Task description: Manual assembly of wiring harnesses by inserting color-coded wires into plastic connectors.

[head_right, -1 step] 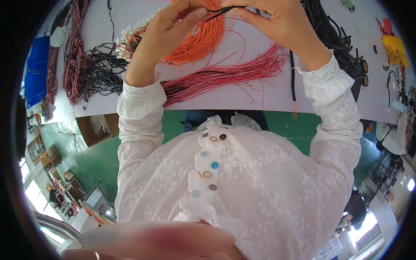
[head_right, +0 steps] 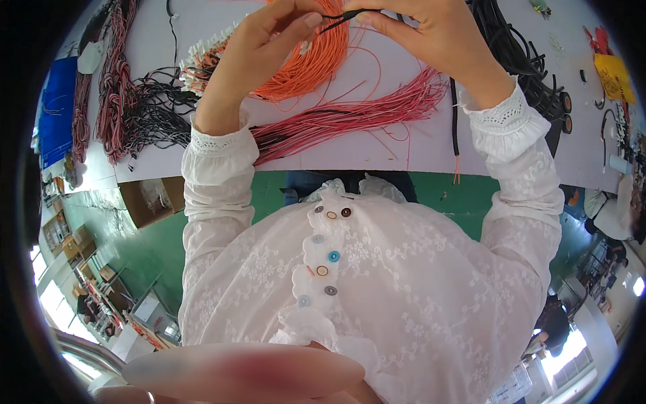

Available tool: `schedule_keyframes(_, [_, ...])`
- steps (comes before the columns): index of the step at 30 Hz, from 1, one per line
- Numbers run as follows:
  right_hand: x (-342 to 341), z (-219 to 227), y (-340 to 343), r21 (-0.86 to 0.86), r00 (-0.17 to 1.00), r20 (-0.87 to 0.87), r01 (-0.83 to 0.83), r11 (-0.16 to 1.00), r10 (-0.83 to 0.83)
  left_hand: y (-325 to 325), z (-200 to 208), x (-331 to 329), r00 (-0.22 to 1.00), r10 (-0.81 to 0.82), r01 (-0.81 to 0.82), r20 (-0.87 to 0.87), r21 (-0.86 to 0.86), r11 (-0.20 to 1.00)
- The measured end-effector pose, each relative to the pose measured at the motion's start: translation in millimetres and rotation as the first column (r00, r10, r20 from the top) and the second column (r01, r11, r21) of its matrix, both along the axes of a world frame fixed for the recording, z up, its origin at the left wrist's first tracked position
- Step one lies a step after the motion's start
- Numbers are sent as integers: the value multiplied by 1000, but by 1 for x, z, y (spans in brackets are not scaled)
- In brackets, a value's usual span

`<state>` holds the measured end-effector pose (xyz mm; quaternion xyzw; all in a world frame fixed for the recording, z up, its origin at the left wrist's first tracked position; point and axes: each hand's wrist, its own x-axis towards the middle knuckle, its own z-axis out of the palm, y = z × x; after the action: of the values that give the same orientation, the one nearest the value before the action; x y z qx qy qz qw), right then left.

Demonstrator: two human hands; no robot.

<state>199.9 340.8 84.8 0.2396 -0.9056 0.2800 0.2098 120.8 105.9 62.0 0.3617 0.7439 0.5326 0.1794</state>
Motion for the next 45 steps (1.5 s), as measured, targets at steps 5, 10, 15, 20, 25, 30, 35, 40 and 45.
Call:
schedule_keyframes(5, [1,0,2,-31,998,56,24,999,-23,0,9,-3,988,1,17,156,-113,993])
schedule_keyframes(10, [1,-3,2,-97,997,67,49,994,-42,4,1,-1,998,-7,11,-60,67,998])
schedule_keyframes(15, [-1,-9,1,-211,996,87,-4,977,23,0,-2,2,991,67,-69,-115,-17,997])
schedule_keyframes(20, [4,-28,17,-152,988,154,27,988,-3,23,-38,8,924,289,-195,-252,340,920])
schedule_keyframes(25, [5,-28,4,-269,971,234,112,957,-48,27,-41,24,930,355,-280,-96,443,852])
schedule_keyframes(30, [7,-27,9,-272,975,219,94,958,-34,30,-37,28,944,329,-293,-26,391,872])
schedule_keyframes(35, [7,-21,12,-207,978,206,54,977,-11,28,-38,25,944,287,-216,-163,353,910])
schedule_keyframes(40, [3,-18,12,-97,990,141,43,994,-29,28,-34,12,748,323,-140,-580,338,931])
schedule_keyframes(45, [1,-1,17,-83,972,225,90,992,-69,2,-23,7,676,307,-214,-670,220,952])
